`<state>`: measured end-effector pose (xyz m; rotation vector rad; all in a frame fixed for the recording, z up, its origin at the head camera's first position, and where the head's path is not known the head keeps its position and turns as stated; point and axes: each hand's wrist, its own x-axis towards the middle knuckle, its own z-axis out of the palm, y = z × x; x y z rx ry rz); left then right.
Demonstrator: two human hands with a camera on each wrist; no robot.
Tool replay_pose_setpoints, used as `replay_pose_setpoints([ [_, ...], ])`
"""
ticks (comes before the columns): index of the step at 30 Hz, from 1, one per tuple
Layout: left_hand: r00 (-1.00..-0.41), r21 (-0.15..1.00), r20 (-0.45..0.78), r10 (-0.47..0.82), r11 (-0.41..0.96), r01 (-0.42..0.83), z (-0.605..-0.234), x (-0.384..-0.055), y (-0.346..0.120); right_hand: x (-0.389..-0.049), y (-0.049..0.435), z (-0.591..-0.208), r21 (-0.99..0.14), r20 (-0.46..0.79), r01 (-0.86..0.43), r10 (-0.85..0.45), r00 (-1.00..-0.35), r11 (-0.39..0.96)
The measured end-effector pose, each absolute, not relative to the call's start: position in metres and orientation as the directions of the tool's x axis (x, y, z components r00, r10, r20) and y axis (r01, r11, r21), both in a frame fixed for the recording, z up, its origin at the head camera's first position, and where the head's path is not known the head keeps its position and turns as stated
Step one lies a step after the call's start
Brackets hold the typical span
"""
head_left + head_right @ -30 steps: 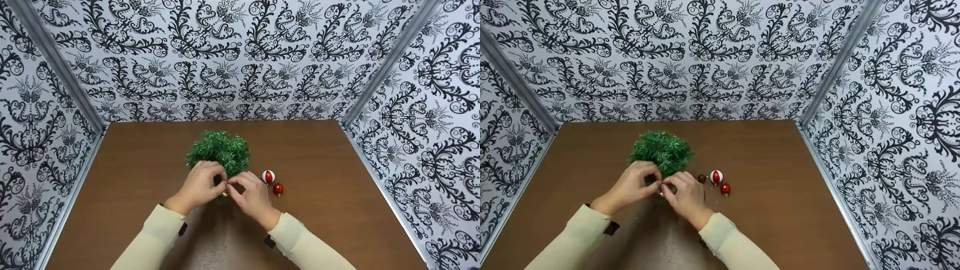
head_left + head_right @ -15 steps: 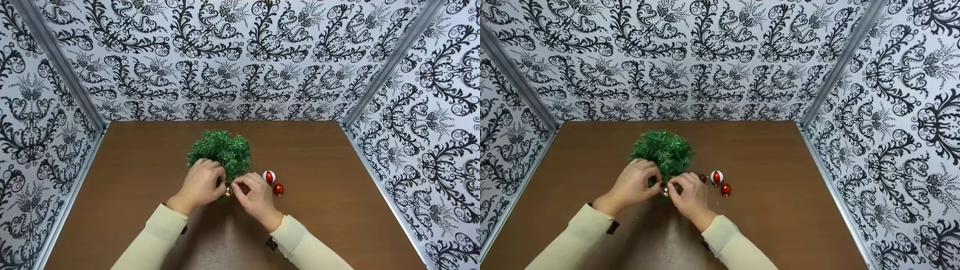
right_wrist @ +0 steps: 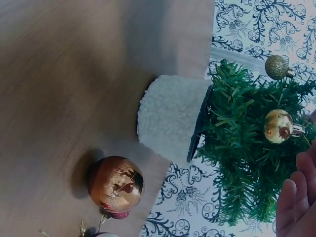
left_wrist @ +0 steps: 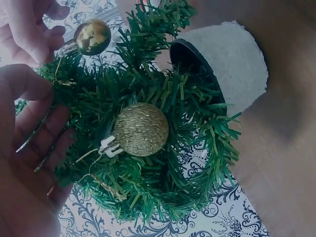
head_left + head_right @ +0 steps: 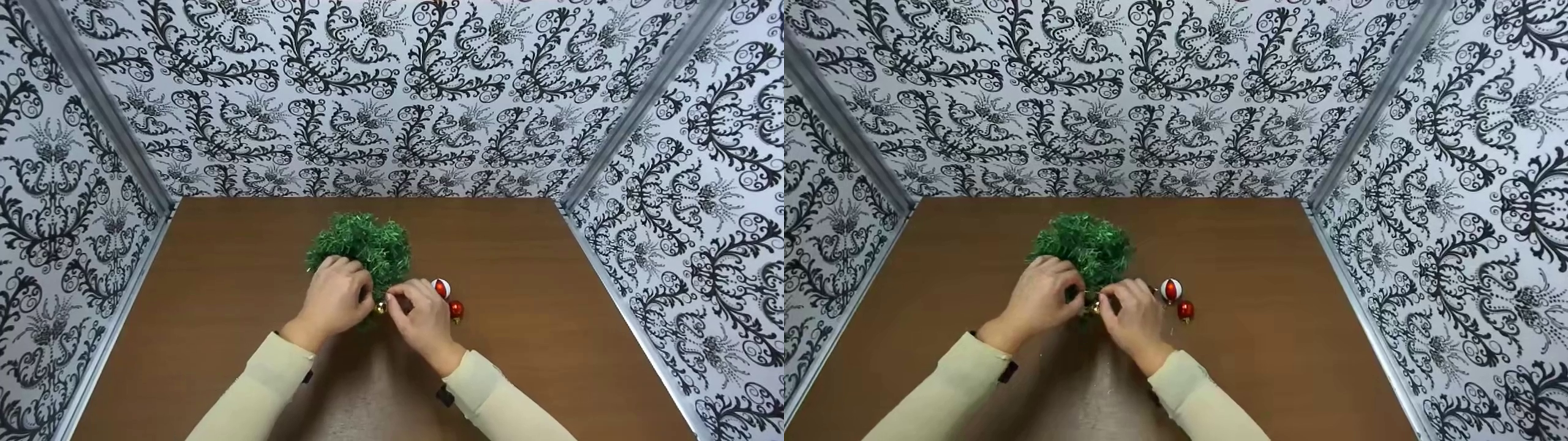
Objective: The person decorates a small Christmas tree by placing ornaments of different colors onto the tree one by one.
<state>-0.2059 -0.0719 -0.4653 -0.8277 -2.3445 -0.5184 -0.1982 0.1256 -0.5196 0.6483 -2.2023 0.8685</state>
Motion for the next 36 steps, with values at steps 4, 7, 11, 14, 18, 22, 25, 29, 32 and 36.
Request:
replay_pose_setpoints([
  [4, -0.63, 0.162, 0.667, 0.398, 0.748, 0.644, -0.467, -0.206, -0.071, -0.2, 0.123, -0.521, -0.428, 0.72, -0.619, -0.166, -0.674, 0.659],
  [7, -0.635, 0.162, 0.671, 0.384, 0.76, 0.63, -0.468, -0.206, -0.07, -0.201, 0.122, -0.522, -0.44, 0.709, -0.606, -0.158, -0.687, 0.663],
  [11, -0.646, 0.154, 0.662, 0.38, 0.775, 0.613, -0.469, -0.205, -0.07, -0.202, 0.123, -0.523, -0.43, 0.692, -0.594, -0.175, -0.701, 0.68],
  [14, -0.65, 0.138, 0.645, 0.401, 0.776, 0.615, -0.469, -0.204, -0.071, -0.201, 0.123, -0.524, -0.417, 0.673, -0.59, -0.202, -0.712, 0.691],
  [18, -0.653, 0.117, 0.613, 0.445, 0.766, 0.632, -0.47, -0.205, -0.072, -0.201, 0.125, -0.523, -0.41, 0.646, -0.599, -0.245, -0.723, 0.687],
  [22, -0.655, 0.125, 0.607, 0.451, 0.759, 0.639, -0.469, -0.205, -0.073, -0.202, 0.127, -0.522, -0.412, 0.642, -0.617, -0.267, -0.719, 0.67],
  [25, -0.655, 0.141, 0.611, 0.444, 0.753, 0.643, -0.469, -0.205, -0.072, -0.201, 0.129, -0.522, -0.401, 0.643, -0.623, -0.278, -0.714, 0.671],
  [29, -0.657, 0.146, 0.607, 0.447, 0.75, 0.645, -0.469, -0.204, -0.072, -0.199, 0.131, -0.523, -0.38, 0.643, -0.629, -0.295, -0.707, 0.678],
  [32, -0.658, 0.142, 0.605, 0.448, 0.753, 0.643, -0.469, -0.203, -0.073, -0.198, 0.132, -0.524, -0.365, 0.64, -0.628, -0.305, -0.705, 0.687],
  [36, -0.659, 0.152, 0.612, 0.437, 0.753, 0.64, -0.467, -0.202, -0.075, -0.197, 0.135, -0.525, -0.357, 0.633, -0.624, -0.311, -0.709, 0.695],
])
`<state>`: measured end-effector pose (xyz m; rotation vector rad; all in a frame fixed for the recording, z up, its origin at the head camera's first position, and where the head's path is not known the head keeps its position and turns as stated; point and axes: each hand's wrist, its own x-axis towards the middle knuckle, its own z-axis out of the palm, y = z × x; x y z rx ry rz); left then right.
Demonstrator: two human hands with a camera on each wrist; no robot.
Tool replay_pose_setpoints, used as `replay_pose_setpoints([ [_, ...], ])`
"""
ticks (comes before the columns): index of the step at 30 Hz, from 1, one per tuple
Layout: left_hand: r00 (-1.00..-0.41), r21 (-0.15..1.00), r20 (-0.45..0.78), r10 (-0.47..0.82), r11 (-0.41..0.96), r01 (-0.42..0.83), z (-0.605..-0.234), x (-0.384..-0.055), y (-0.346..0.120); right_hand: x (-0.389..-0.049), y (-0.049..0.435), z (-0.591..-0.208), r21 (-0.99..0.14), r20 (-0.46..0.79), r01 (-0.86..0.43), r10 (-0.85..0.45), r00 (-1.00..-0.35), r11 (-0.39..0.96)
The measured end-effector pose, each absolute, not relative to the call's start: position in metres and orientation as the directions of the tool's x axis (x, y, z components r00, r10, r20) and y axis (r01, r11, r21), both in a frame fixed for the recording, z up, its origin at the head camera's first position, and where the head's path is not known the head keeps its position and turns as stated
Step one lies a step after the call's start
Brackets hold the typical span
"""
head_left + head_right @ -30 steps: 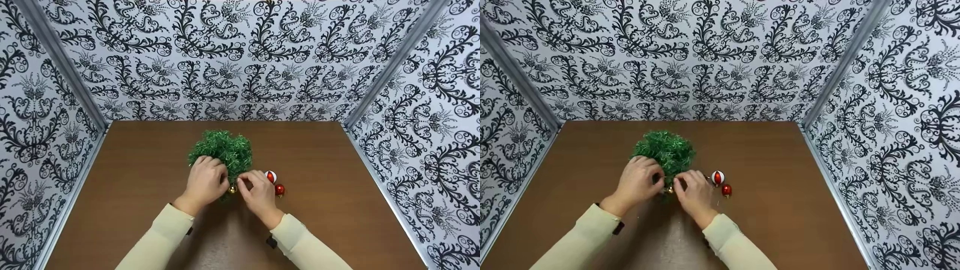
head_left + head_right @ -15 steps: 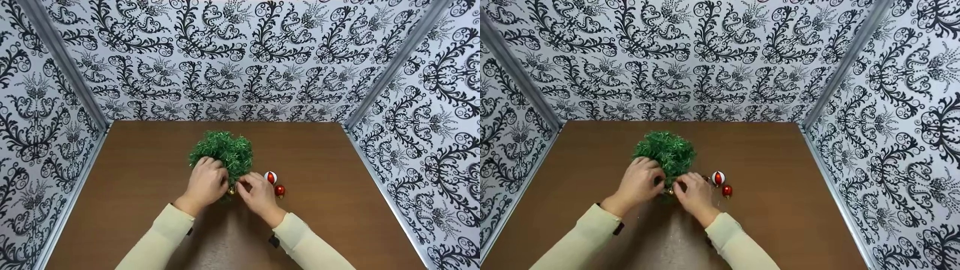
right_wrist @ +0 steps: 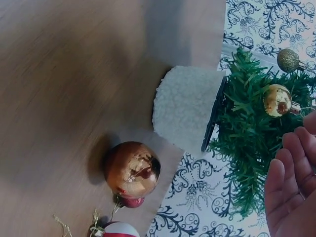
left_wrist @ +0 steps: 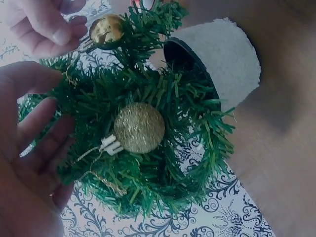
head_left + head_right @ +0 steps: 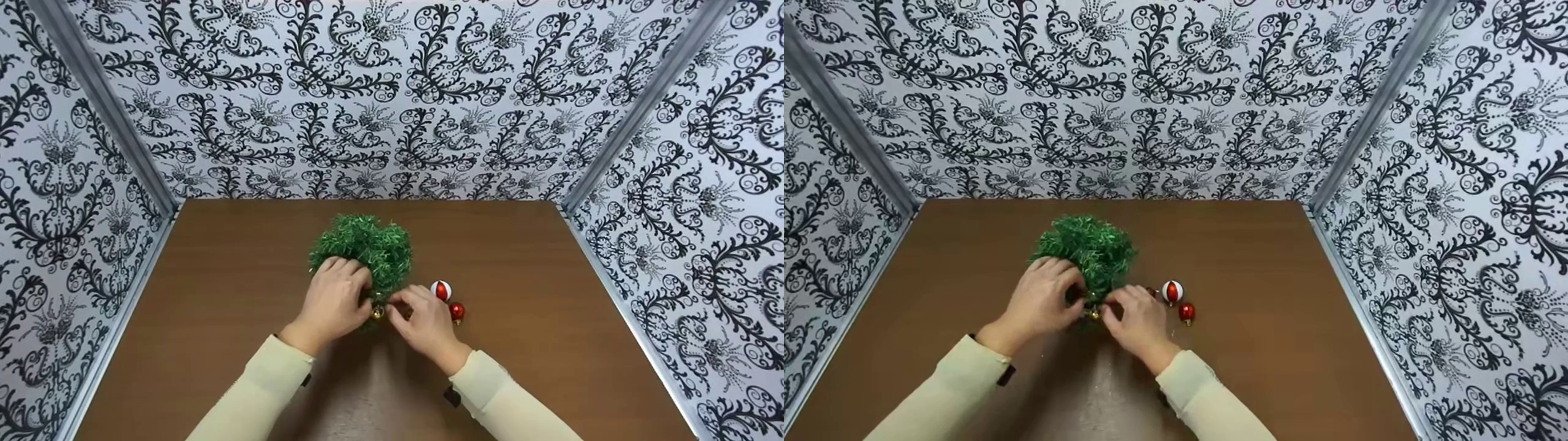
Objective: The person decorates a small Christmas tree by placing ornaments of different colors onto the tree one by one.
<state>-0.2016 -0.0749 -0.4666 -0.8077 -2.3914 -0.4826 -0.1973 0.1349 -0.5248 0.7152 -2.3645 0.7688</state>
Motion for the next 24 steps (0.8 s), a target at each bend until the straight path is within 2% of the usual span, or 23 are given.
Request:
replay_pose_setpoints([
  [3, -0.634, 0.159, 0.653, 0.414, 0.744, 0.649, -0.464, -0.2, -0.076, -0.198, 0.14, -0.525, -0.361, 0.626, -0.626, -0.318, -0.712, 0.691],
  [7, -0.516, 0.077, 0.752, 0.41, 0.723, 0.686, -0.457, -0.198, -0.074, -0.201, 0.154, -0.528, -0.355, 0.614, -0.636, -0.342, -0.711, 0.685],
  [9, -0.487, 0.013, 0.756, 0.437, 0.734, 0.679, -0.454, -0.197, -0.073, -0.204, 0.164, -0.53, -0.353, 0.606, -0.638, -0.351, -0.713, 0.685],
  [12, -0.534, -0.058, 0.684, 0.498, 0.766, 0.641, -0.452, -0.197, -0.071, -0.208, 0.183, -0.534, -0.36, 0.589, -0.611, -0.336, -0.735, 0.705],
  [16, -0.61, -0.109, 0.573, 0.548, 0.788, 0.606, -0.455, -0.197, -0.068, -0.212, 0.212, -0.544, -0.396, 0.528, -0.494, -0.248, -0.812, 0.774],
  [20, -0.624, -0.109, 0.555, 0.551, 0.791, 0.601, -0.458, -0.196, -0.066, -0.215, 0.239, -0.554, -0.448, 0.424, -0.355, -0.155, -0.892, 0.821],
  [24, -0.619, -0.076, 0.574, 0.536, 0.787, 0.612, -0.458, -0.198, -0.064, -0.217, 0.26, -0.567, -0.455, 0.313, -0.265, -0.126, -0.941, 0.85],
])
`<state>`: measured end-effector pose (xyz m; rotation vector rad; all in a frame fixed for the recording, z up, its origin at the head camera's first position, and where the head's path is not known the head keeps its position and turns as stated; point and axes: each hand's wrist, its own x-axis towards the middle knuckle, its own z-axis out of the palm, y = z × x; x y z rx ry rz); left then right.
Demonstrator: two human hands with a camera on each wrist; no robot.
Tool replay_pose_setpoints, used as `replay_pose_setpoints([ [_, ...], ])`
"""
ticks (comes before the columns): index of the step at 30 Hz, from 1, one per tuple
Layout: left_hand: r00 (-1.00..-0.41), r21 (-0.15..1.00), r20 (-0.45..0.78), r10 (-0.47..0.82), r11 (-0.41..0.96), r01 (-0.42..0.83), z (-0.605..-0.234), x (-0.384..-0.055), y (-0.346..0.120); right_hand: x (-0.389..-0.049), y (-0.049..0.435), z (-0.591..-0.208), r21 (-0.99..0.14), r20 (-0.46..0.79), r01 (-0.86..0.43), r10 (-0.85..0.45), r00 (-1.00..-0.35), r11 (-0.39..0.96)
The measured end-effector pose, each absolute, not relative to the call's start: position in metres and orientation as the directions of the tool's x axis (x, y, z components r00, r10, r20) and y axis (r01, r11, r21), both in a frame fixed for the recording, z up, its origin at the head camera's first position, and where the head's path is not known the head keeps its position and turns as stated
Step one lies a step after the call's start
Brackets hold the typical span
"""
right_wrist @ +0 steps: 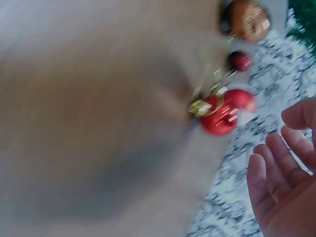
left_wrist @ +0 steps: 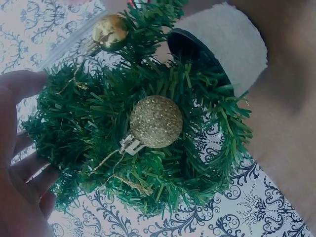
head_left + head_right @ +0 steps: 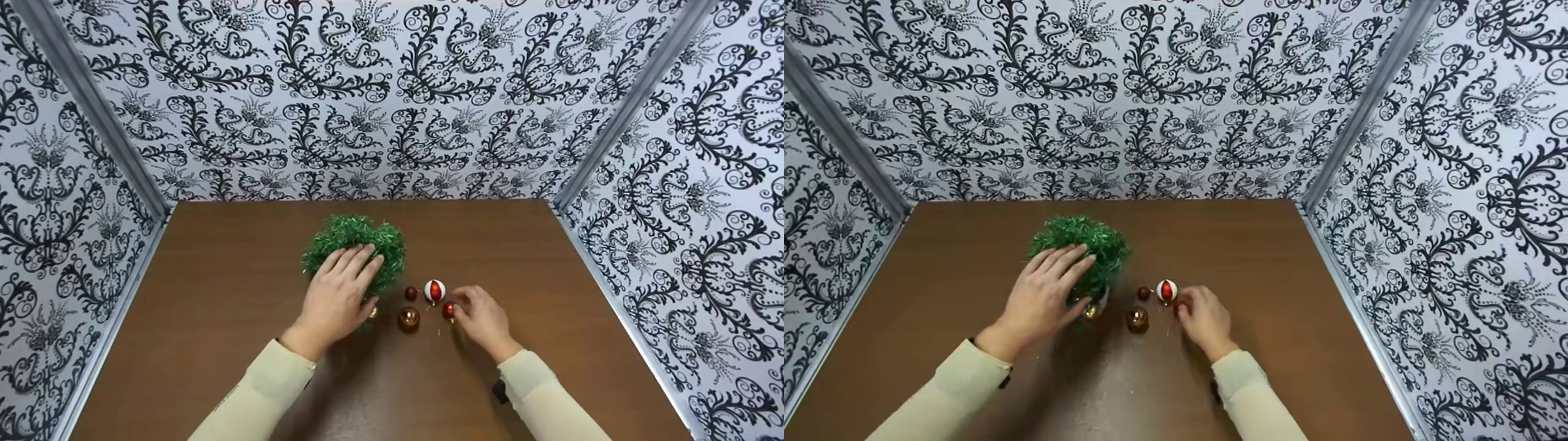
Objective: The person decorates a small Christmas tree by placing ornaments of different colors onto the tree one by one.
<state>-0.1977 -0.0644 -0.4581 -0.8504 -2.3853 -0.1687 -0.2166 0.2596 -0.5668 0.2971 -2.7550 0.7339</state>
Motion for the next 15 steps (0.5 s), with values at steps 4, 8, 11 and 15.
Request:
replay_pose_setpoints([
  [4, -0.613, -0.047, 0.59, 0.526, 0.78, 0.624, -0.458, -0.199, -0.066, -0.221, 0.269, -0.577, -0.438, 0.243, -0.251, -0.155, -0.957, 0.863],
  [8, -0.607, -0.03, 0.601, 0.52, 0.774, 0.633, -0.461, -0.199, -0.066, -0.224, 0.27, -0.582, -0.444, 0.197, -0.261, -0.191, -0.962, 0.857],
  [11, -0.602, -0.027, 0.609, 0.516, 0.773, 0.634, -0.462, -0.199, -0.066, -0.226, 0.27, -0.583, -0.452, 0.172, -0.255, -0.197, -0.965, 0.855],
  [15, -0.605, -0.019, 0.614, 0.507, 0.776, 0.631, -0.462, -0.2, -0.066, -0.227, 0.268, -0.584, -0.464, 0.155, -0.248, -0.198, -0.968, 0.85],
])
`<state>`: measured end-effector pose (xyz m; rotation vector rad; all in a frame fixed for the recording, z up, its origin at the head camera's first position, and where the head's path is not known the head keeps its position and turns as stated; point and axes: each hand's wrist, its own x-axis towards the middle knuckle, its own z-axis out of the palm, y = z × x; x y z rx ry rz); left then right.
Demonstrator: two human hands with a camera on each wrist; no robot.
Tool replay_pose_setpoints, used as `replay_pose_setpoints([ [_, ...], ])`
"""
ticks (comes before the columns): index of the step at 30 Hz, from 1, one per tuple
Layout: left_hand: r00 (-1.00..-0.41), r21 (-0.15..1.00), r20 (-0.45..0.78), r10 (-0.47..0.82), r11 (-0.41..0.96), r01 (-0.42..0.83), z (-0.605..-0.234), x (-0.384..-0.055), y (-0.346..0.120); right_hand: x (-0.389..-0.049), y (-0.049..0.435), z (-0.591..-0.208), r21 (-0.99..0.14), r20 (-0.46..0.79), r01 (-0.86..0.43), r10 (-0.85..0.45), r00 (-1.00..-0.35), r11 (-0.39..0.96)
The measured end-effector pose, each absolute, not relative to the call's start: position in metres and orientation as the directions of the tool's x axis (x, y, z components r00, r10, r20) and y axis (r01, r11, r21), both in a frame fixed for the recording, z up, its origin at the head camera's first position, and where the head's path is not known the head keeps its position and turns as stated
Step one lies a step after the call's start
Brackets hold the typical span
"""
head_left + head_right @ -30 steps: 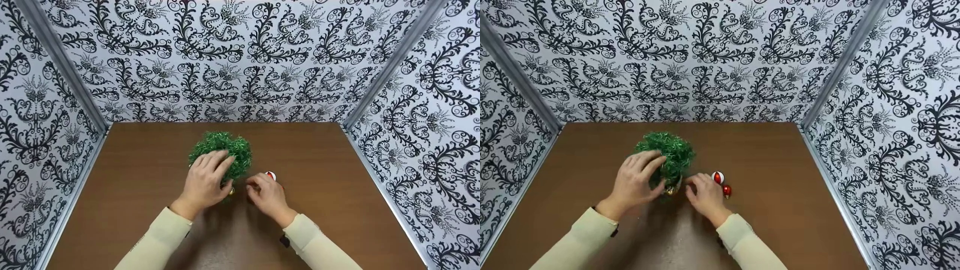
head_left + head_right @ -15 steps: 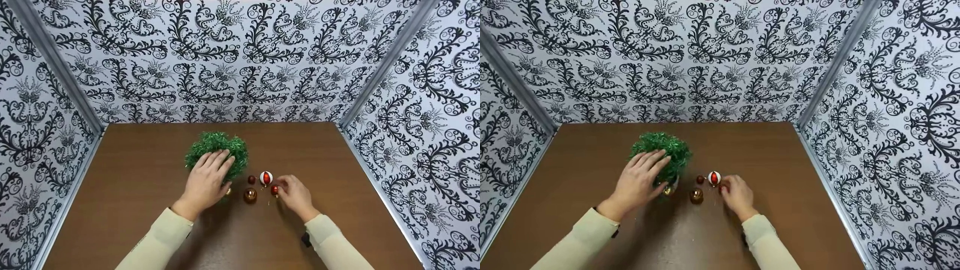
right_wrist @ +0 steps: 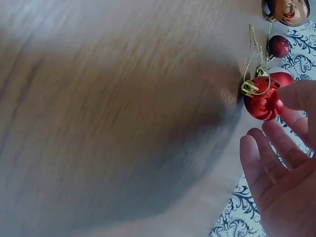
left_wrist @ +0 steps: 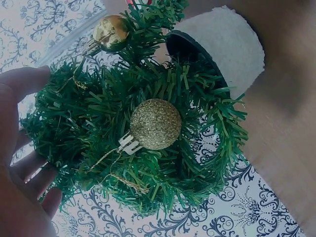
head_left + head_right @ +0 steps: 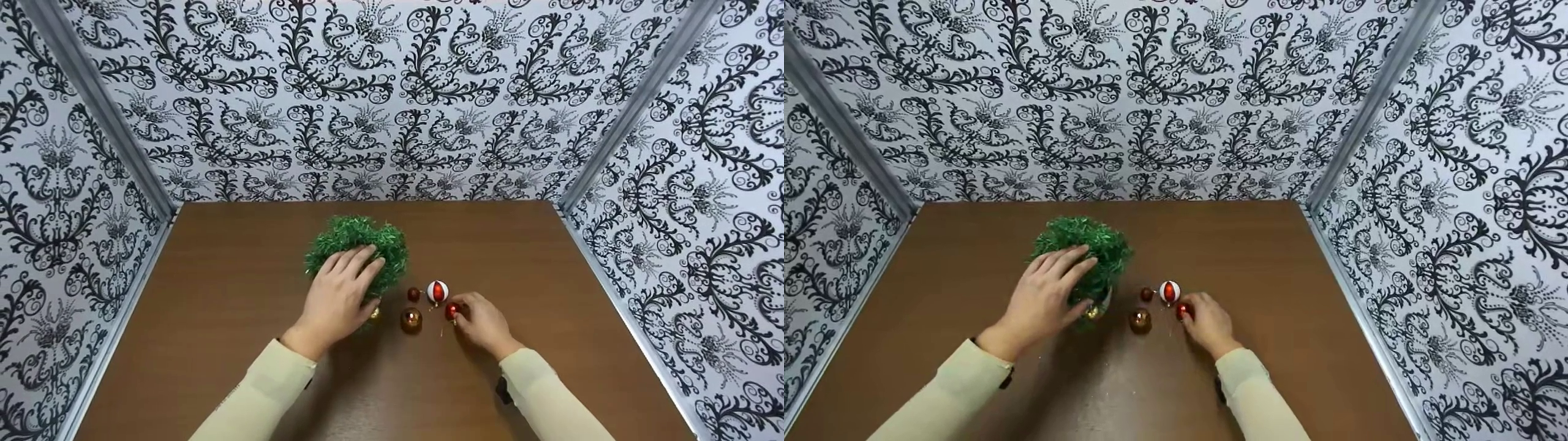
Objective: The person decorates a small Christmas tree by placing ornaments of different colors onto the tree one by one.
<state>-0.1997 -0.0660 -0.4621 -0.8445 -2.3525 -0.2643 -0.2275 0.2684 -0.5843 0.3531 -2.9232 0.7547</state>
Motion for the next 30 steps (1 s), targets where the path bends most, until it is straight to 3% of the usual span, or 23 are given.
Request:
replay_pose_setpoints([
  [21, -0.63, 0.048, 0.605, 0.486, 0.768, 0.639, -0.464, -0.197, -0.075, -0.232, 0.267, -0.587, -0.489, 0.226, -0.311, -0.226, -0.947, 0.815],
  [30, -0.652, 0.061, 0.571, 0.499, 0.766, 0.64, -0.463, -0.194, -0.082, -0.233, 0.268, -0.586, -0.492, 0.201, -0.312, -0.243, -0.949, 0.813],
])
